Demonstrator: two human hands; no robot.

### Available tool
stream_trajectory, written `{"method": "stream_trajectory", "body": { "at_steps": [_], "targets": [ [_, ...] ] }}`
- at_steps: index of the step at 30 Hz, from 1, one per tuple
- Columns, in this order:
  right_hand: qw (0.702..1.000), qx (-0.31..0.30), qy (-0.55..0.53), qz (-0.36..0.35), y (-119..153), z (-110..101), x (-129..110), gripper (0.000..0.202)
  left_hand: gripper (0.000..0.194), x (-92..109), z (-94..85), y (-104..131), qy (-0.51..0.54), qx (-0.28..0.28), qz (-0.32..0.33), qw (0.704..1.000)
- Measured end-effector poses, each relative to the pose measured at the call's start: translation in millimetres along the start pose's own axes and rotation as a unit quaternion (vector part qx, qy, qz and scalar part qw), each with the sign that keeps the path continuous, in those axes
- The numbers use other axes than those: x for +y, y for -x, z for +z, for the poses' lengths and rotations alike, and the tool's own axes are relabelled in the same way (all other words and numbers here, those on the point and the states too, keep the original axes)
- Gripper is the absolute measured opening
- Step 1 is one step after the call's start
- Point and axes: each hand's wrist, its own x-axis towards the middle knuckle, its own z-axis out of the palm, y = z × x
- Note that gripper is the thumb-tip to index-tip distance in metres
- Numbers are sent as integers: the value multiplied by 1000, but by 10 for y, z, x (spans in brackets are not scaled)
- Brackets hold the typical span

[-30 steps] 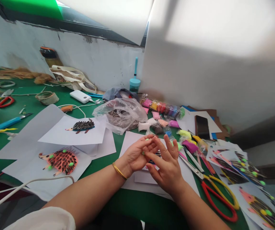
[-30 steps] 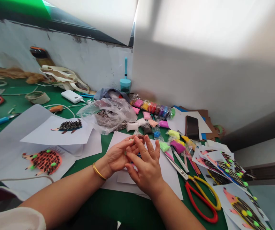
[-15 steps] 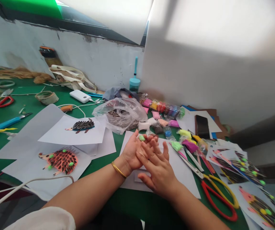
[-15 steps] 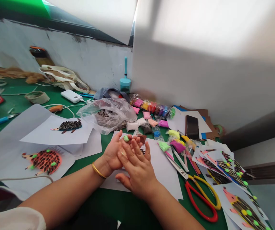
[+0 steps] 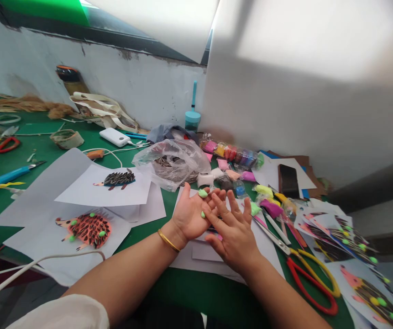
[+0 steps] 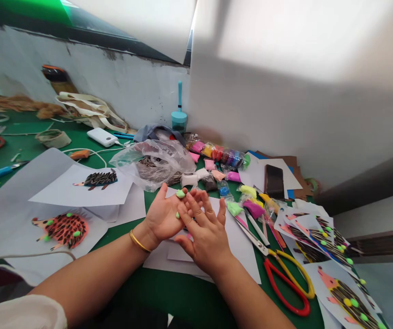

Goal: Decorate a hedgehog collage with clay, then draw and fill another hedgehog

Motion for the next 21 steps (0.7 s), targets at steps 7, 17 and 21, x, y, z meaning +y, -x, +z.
{"method": "stream_trajectory", "body": {
  "at_steps": [7, 17, 21],
  "targets": [
    [999, -17, -25, -11, 7, -6, 9, 62, 62, 3, -25, -14, -7, -4, -26, 1000],
    [999, 7, -44, -3, 0, -10, 33, 52, 63, -4, -36, -17, -12, -21, -22, 999],
    [996, 7, -73, -44, -4, -19, 34, 46, 62, -12, -20, -6, -6, -11, -1, 1000]
  ]
}}
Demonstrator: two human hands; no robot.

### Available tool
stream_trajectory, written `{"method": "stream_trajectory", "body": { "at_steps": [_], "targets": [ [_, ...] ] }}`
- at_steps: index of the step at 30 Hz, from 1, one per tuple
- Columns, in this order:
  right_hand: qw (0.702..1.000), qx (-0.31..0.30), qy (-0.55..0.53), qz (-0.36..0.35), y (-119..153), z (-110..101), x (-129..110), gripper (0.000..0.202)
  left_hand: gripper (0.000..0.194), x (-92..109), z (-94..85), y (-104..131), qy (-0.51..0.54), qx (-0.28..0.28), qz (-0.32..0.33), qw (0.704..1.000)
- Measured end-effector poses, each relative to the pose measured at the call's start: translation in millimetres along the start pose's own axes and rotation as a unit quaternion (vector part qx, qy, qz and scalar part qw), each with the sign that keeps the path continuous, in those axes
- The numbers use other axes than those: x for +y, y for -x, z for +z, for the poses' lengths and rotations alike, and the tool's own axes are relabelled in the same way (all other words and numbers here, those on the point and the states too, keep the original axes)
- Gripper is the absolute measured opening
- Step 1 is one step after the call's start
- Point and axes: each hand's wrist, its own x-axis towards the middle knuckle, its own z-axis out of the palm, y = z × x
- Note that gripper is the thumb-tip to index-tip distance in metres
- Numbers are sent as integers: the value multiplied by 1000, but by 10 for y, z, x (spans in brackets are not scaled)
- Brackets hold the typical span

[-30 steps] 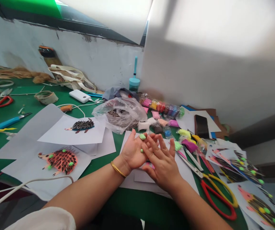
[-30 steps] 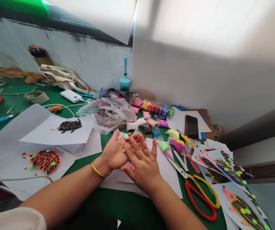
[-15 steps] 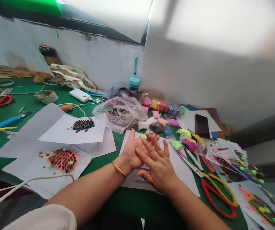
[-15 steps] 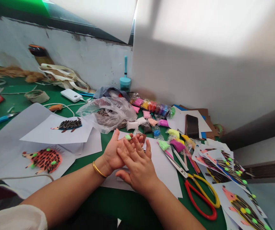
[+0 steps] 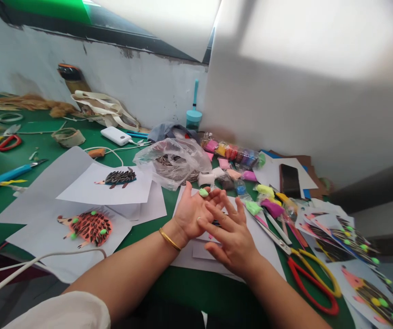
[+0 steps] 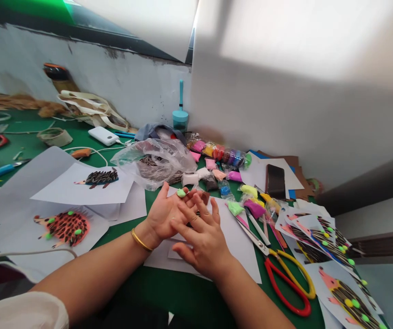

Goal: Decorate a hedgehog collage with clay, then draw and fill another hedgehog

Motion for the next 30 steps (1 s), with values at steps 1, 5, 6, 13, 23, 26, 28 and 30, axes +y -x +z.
{"method": "stream_trajectory", "body": {
  "at_steps": [1, 5, 6, 13, 23, 26, 28, 30],
  "targets": [
    [1000, -8, 3, -1, 1, 3, -2, 49, 62, -4, 4, 3, -4, 4, -12, 1000],
    [998, -6, 35, 44, 8, 3, 1, 50, 63, -19, 14, 6, -12, 5, -18, 1000],
    [999, -2, 32, 42, 9, -1, 0, 47, 62, -20, 15, 6, -9, 5, -7, 1000],
    [999, -14, 25, 24, 3, 3, -17, 50, 60, -1, 32, 3, -3, 17, -19, 1000],
    [999, -3, 15, 42, 5, 6, -26, 51, 59, -7, 25, -11, -7, 22, -6, 1000],
    [999, 6, 9, 32, 9, 4, -18, 42, 58, -6, 26, -10, -5, 24, 20, 1000],
    [1000, -7, 9, 13, 9, 8, -22, 49, 59, -6, 26, -6, -8, 21, 9, 1000],
    [1000, -15, 15, 19, 7, 11, -27, 53, 61, -9, 26, -4, -17, 14, -10, 1000]
  ]
}}
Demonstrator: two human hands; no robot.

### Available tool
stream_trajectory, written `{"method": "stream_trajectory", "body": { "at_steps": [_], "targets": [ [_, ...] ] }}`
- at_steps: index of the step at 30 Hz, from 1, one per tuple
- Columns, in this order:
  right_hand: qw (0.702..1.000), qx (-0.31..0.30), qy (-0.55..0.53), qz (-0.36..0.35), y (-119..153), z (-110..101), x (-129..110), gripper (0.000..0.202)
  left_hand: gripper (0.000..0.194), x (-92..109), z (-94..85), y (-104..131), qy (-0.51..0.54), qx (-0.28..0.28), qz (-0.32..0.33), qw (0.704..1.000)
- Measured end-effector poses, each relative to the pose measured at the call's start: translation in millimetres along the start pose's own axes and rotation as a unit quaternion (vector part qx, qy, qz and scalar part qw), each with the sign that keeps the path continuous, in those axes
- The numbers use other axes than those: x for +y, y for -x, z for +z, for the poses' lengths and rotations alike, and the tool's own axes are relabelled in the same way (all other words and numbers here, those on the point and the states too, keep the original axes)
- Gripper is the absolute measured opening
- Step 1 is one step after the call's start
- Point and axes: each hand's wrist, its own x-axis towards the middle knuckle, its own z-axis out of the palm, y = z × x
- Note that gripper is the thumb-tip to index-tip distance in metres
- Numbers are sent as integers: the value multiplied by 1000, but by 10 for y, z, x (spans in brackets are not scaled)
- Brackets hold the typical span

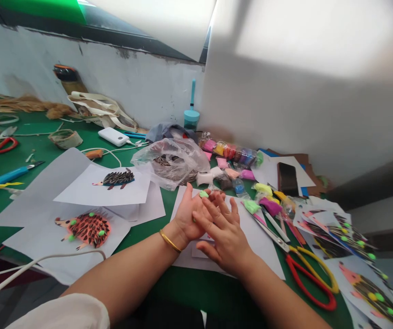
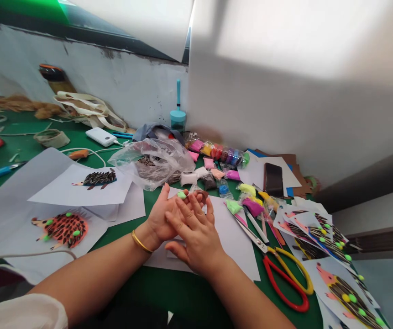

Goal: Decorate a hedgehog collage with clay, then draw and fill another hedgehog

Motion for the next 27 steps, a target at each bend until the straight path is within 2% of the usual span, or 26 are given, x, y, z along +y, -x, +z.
{"method": "stream_trajectory", "body": {
  "at_steps": [3, 6, 9, 11, 14, 16, 18, 21, 24, 27],
  "targets": [
    [999, 21, -7, 25, -3, -13, -3, 38, 62, -4, -1, -4, -4, -7, 12, 1000],
    [999, 27, -27, 12, -16, -24, -21, 27, 61, -15, -8, -9, 2, 6, 26, 1000],
    [999, 34, -34, 7, -44, -1, -54, 29, 62, -53, -13, 1, 0, 4, -10, 1000],
    [997, 53, -45, 23, -61, 19, -74, 23, 64, -92, -4, 16, -5, -1, -31, 1000],
    [993, 76, -74, 50, -68, 10, -79, 13, 63, -131, 20, 28, -12, -5, -27, 1000],
    [989, 94, -93, 68, -52, -32, -34, 10, 61, -118, 33, 17, -23, -9, 6, 1000],
    [980, 126, -114, 100, -15, -92, 70, 9, 57, -64, 35, -8, -39, -1, 70, 997],
    [957, 154, -151, 192, 67, -169, 316, 11, 50, 61, 19, -58, -46, 45, 157, 985],
    [943, 116, -144, 278, 139, -198, 548, 14, 38, 160, -12, -98, -44, 68, 181, 980],
    [944, 39, -143, 293, 166, -196, 662, 18, 26, 188, -42, -120, -54, 75, 189, 978]
  ]
}}
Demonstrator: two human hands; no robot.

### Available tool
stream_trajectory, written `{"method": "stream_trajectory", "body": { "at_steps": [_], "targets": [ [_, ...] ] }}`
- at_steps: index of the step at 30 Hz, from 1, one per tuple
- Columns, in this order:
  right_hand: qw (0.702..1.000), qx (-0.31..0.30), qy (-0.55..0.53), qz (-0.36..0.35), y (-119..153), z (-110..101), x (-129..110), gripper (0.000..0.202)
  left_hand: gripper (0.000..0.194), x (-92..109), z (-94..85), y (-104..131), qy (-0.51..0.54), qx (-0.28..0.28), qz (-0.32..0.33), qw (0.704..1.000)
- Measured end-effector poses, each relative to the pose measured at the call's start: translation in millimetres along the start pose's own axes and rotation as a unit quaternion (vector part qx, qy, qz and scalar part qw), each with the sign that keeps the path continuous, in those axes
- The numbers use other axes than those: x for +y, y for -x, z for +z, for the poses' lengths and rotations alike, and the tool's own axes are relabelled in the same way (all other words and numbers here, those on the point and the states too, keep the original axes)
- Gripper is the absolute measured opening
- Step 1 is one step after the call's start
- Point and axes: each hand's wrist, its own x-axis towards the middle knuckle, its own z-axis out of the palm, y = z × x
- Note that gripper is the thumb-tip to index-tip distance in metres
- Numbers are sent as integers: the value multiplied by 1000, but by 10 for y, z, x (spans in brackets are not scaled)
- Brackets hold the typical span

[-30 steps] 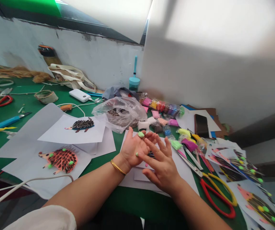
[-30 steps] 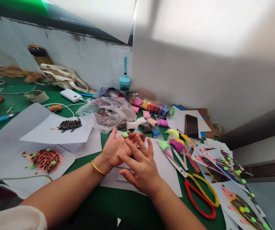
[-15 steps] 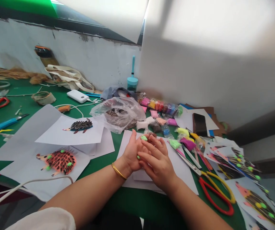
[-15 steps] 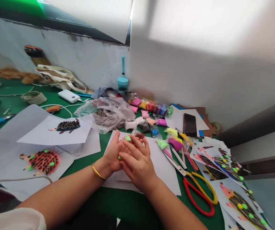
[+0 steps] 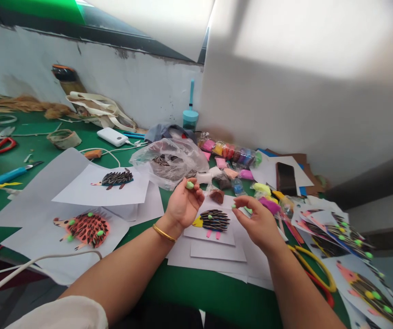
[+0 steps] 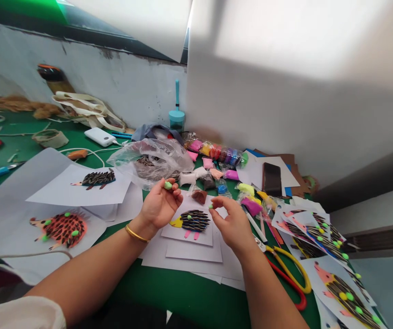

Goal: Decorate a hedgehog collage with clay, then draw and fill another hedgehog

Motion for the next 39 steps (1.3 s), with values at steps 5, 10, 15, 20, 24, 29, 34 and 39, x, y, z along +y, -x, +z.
{"method": "stream_trajectory", "body": {
  "at_steps": [5, 10, 15, 20, 24, 29, 34, 39],
  "targets": [
    [990, -114, 68, -41, -8, 29, 36, 14, 14, -25, -19, -8, -12, 7, 2, 1000],
    [982, -146, 99, -69, -5, 114, 132, 10, 14, -29, -39, -28, -8, 10, -9, 1000],
    [981, -153, 101, -67, -11, 173, 142, 6, 14, -32, -68, -54, -7, 11, -18, 1000],
    [980, -174, 90, -23, -8, 167, 60, 3, 16, -37, -79, -69, -7, 18, -20, 1000],
    [980, -190, 59, 1, 11, 145, -8, 6, 16, -37, -82, -73, -7, 14, -20, 1000],
    [972, -226, 60, 17, 38, 98, -106, 7, 16, -38, -87, -79, -8, 21, -20, 1000],
    [962, -257, 85, 28, 30, 39, -161, 8, 16, -39, -83, -74, -9, 22, -23, 999],
    [956, -266, 113, 45, 5, -12, -132, 8, 17, -36, -68, -63, -11, 23, -24, 999]
  ]
}}
